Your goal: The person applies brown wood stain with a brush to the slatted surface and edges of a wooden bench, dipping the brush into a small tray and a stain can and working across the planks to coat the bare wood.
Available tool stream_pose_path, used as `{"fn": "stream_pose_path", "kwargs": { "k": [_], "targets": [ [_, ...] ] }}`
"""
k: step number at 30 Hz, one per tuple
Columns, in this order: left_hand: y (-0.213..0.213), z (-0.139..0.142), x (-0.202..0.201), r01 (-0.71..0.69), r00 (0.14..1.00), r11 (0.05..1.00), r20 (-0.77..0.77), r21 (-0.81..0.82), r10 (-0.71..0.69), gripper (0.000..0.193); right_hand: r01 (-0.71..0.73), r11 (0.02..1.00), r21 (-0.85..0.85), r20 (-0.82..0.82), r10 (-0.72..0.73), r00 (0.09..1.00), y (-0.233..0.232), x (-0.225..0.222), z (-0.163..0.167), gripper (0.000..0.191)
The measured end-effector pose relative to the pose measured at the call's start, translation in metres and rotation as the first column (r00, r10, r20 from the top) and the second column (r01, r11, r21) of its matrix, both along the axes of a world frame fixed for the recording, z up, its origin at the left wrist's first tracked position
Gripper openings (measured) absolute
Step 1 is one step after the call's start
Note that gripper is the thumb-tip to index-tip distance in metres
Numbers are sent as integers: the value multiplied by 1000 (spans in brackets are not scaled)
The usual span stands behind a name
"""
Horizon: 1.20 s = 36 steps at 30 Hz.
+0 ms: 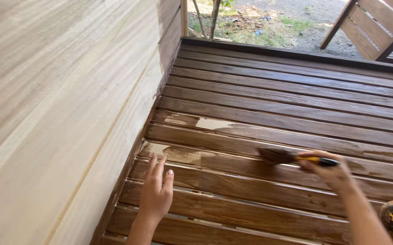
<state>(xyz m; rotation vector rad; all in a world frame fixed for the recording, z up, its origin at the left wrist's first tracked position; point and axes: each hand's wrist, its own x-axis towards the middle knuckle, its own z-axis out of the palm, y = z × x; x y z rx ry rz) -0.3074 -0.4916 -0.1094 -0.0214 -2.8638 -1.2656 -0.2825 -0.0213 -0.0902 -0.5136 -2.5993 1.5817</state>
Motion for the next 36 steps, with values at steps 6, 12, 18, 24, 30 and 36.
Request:
{"fn": "stream_pose_path", "kwargs": {
  "k": [6, 12, 18, 24, 30, 36],
  "targets": [
    [-1, -1, -2, -16, 1000, 999, -5, -40, 16, 58, 123, 962, -245, 134, -92, 987, 6, 1, 1, 20],
    [-26, 6, 15, -101, 990, 994, -97, 30, 103, 58, -385, 920, 76, -47, 389, 920, -189, -106, -25, 19],
    [-44, 11, 27, -129, 991, 992, -30, -3, 129, 57, -440, 835, -331, -407, 295, 865, -336, -146, -26, 18],
    [-59, 8, 26, -95, 995, 995, -3, -27, 95, 57, -89, 916, -391, -236, -6, 972, -314, -114, -30, 21],
    [-60, 3, 31, -109, 993, 994, -31, 26, 110, 56, -59, 982, -181, -255, 11, 967, -392, -135, -56, 23],
    [-74, 1, 42, -114, 993, 993, -6, 39, 114, 57, -92, 994, 50, -319, 103, 942, -356, -145, -42, 26]
  ]
}}
